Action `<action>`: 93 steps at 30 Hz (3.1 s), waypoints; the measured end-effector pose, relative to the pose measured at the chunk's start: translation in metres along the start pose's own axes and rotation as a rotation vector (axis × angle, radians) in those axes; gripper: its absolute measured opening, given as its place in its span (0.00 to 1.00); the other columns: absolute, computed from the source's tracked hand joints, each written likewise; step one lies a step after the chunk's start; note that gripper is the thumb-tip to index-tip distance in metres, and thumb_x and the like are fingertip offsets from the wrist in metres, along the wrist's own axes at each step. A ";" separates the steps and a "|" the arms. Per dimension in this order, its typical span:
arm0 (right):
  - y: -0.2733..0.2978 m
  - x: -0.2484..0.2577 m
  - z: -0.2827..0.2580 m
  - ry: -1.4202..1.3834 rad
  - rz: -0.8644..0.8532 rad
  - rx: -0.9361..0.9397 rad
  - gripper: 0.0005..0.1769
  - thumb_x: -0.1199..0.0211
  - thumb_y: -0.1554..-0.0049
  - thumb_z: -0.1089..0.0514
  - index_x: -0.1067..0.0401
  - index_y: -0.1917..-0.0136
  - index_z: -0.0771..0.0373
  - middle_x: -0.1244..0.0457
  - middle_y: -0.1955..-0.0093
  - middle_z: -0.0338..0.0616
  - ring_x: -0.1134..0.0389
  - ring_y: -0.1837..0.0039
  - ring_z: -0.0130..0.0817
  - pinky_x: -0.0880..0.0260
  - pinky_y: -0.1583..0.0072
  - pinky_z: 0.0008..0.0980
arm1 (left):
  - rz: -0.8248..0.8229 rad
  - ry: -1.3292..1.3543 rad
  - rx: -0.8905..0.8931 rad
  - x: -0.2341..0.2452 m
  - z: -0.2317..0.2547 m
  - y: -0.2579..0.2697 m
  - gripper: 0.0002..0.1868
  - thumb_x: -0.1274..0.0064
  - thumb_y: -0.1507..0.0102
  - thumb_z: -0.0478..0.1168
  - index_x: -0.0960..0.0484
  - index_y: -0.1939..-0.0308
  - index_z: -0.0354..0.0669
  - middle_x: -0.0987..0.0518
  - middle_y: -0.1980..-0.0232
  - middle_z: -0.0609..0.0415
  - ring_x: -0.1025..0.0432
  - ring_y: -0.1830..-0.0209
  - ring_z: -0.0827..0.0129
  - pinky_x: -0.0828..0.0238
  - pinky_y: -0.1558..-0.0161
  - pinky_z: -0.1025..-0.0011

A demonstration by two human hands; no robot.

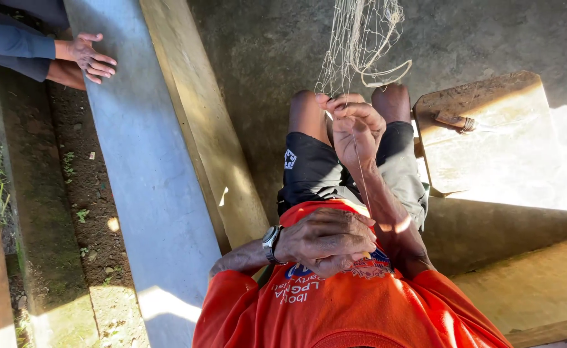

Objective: Repairing a fine-mesh fishing net using a wooden shuttle tool

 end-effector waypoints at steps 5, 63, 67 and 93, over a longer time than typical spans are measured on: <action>-0.008 -0.002 -0.038 0.194 0.013 0.290 0.15 0.38 0.54 0.61 0.32 0.68 0.80 0.40 0.58 0.71 0.32 0.55 0.55 0.27 0.49 0.47 | -0.025 0.051 0.017 -0.009 -0.001 0.002 0.08 0.55 0.37 0.32 0.22 0.64 0.30 0.23 0.73 0.42 0.25 0.75 0.57 0.21 0.57 0.54; -0.013 -0.013 -0.079 -0.027 -0.272 0.252 0.12 0.51 0.35 0.60 0.36 0.39 0.60 0.35 0.58 0.60 0.37 0.42 0.71 0.29 0.44 0.62 | 0.112 0.175 0.069 0.025 0.048 -0.003 0.12 0.59 0.37 0.35 0.22 0.69 0.29 0.22 0.74 0.45 0.25 0.78 0.59 0.15 0.66 0.59; -0.007 -0.027 -0.083 0.098 -0.244 0.244 0.12 0.48 0.39 0.64 0.38 0.41 0.60 0.35 0.61 0.60 0.34 0.42 0.65 0.28 0.45 0.60 | -0.054 0.279 -0.025 -0.006 0.051 -0.007 0.09 0.59 0.34 0.31 0.25 0.57 0.27 0.21 0.65 0.44 0.24 0.71 0.55 0.17 0.58 0.56; 0.008 -0.005 -0.078 0.364 0.101 0.069 0.03 0.49 0.39 0.62 0.39 0.53 0.63 0.36 0.61 0.68 0.28 0.54 0.51 0.25 0.55 0.33 | -0.335 -1.461 -0.142 0.050 -0.007 -0.047 0.08 0.49 0.36 0.37 0.21 0.54 0.53 0.22 0.53 0.58 0.29 0.52 0.65 0.35 0.53 0.66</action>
Point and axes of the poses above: each hand's wrist, its own y-axis away from the middle knuckle, its own x-axis out of the back of the hand, z = x × y, the point moved 10 cm from there along -y, towards the middle knuckle
